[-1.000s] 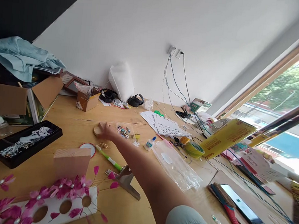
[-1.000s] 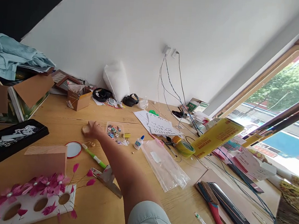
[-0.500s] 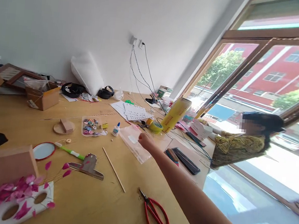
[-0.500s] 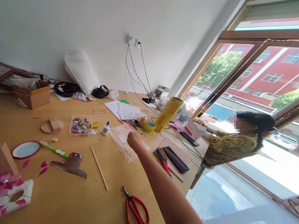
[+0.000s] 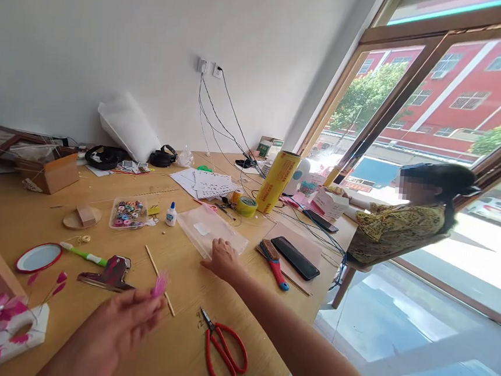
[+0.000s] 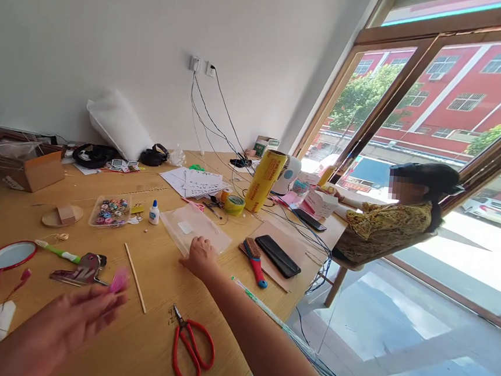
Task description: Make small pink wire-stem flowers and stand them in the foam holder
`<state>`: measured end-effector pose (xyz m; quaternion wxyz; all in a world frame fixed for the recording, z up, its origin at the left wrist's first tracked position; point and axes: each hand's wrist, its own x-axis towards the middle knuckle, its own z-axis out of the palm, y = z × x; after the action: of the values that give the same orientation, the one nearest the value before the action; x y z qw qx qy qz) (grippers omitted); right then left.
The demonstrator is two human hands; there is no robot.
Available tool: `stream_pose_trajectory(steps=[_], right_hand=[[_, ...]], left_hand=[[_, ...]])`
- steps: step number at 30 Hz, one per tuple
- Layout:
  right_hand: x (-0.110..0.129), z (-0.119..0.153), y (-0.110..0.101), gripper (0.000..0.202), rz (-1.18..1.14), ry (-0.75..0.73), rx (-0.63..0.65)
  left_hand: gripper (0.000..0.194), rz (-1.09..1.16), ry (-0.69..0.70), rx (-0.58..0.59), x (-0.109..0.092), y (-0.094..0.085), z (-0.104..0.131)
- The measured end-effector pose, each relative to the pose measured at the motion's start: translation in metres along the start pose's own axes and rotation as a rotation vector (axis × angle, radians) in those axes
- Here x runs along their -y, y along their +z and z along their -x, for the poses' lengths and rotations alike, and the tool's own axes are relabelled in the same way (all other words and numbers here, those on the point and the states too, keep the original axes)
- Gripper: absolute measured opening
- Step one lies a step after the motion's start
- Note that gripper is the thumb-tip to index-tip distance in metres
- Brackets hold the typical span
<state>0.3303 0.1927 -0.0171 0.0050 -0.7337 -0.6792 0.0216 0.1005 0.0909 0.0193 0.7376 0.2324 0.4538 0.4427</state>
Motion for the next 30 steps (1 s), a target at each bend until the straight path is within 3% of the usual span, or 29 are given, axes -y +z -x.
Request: stream_pose_trajectory(steps=[2, 4, 8, 12, 15, 19, 25, 30], right_hand=[[0.002, 0.0, 0.005, 0.043, 0.002, -0.012, 0.033], [0.004, -0.005, 0.011, 0.031, 0.005, -0.009, 0.076], [0.002, -0.018, 0.017, 0.027, 0.002, 0.002, 0.108], [-0.006, -0.021, 0.014, 0.027, -0.008, 0.022, 0.074], [-0.012, -0.018, 0.011, 0.026, -0.02, 0.028, 0.052], [-0.017, -0.015, 0.013, 0.025, -0.051, 0.022, 0.035], [-0.031, -0.015, 0.016, 0.02, -0.103, 0.036, -0.014], [-0.051, -0.019, 0.007, 0.024, -0.112, 0.152, -0.109]], left_hand=[[0.012, -0.016, 0.044, 0.034, -0.012, 0.027, -0.016], [0.011, -0.055, 0.046, 0.052, -0.022, 0.047, -0.033], [0.018, -0.107, 0.042, 0.067, -0.025, 0.069, -0.072], [0.005, -0.149, 0.015, 0.065, -0.01, 0.082, -0.114], [0.022, -0.152, 0.005, 0.053, 0.001, 0.091, -0.144], [0.028, -0.144, 0.015, 0.047, 0.01, 0.104, -0.177], [0.031, -0.158, 0.003, 0.045, 0.021, 0.113, -0.202], [0.03, -0.159, -0.011, 0.061, 0.025, 0.113, -0.21]])
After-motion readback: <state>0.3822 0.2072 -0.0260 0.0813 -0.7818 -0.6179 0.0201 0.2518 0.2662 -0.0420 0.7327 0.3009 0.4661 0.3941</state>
